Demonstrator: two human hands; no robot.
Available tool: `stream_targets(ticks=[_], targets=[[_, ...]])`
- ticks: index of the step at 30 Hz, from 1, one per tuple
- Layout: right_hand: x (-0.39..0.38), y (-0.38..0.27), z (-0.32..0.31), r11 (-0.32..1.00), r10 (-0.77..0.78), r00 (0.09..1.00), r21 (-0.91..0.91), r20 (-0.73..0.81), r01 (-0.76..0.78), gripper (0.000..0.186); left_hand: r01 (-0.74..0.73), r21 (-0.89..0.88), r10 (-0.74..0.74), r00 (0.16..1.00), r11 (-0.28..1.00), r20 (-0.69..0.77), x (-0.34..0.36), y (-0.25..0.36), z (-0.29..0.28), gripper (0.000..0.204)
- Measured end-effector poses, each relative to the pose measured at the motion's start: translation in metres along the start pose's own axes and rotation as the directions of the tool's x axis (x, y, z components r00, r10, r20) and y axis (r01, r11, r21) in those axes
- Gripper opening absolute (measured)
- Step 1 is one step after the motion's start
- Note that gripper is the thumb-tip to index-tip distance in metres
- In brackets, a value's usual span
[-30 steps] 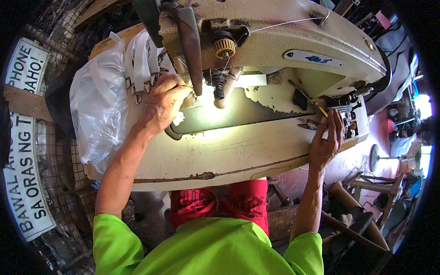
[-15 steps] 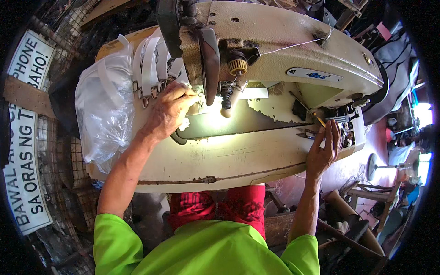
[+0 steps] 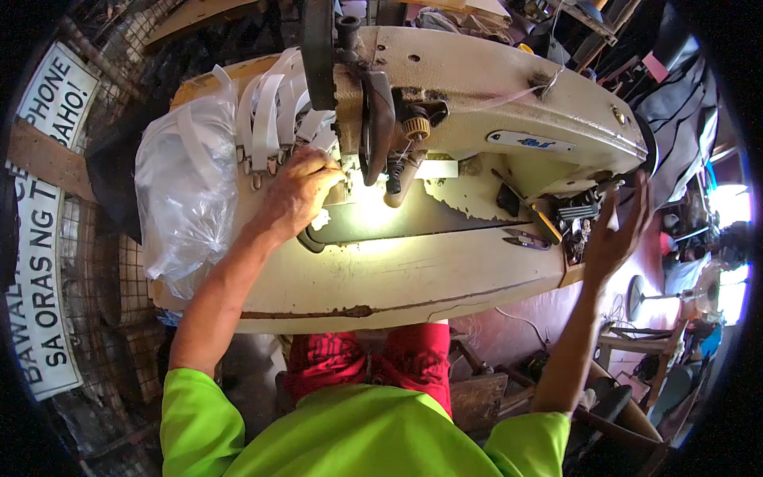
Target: The person sews white straps using an industrial sewing machine.
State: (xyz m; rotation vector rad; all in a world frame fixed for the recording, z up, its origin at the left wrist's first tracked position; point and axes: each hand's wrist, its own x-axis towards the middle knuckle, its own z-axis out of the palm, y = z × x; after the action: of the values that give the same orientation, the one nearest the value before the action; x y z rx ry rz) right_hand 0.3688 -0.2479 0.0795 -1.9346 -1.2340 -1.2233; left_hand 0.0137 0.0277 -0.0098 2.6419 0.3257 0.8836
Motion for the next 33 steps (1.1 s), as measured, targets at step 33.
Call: stream_targets(ticks=[33], targets=[[0.071, 0.158, 0.066, 0.985, 0.129, 0.928, 0.062, 0.35, -0.16, 0.039, 0.253, 0.497, -0.079, 0.935, 0.83, -0.345, -0.007, -0.007, -0.009, 0.022]])
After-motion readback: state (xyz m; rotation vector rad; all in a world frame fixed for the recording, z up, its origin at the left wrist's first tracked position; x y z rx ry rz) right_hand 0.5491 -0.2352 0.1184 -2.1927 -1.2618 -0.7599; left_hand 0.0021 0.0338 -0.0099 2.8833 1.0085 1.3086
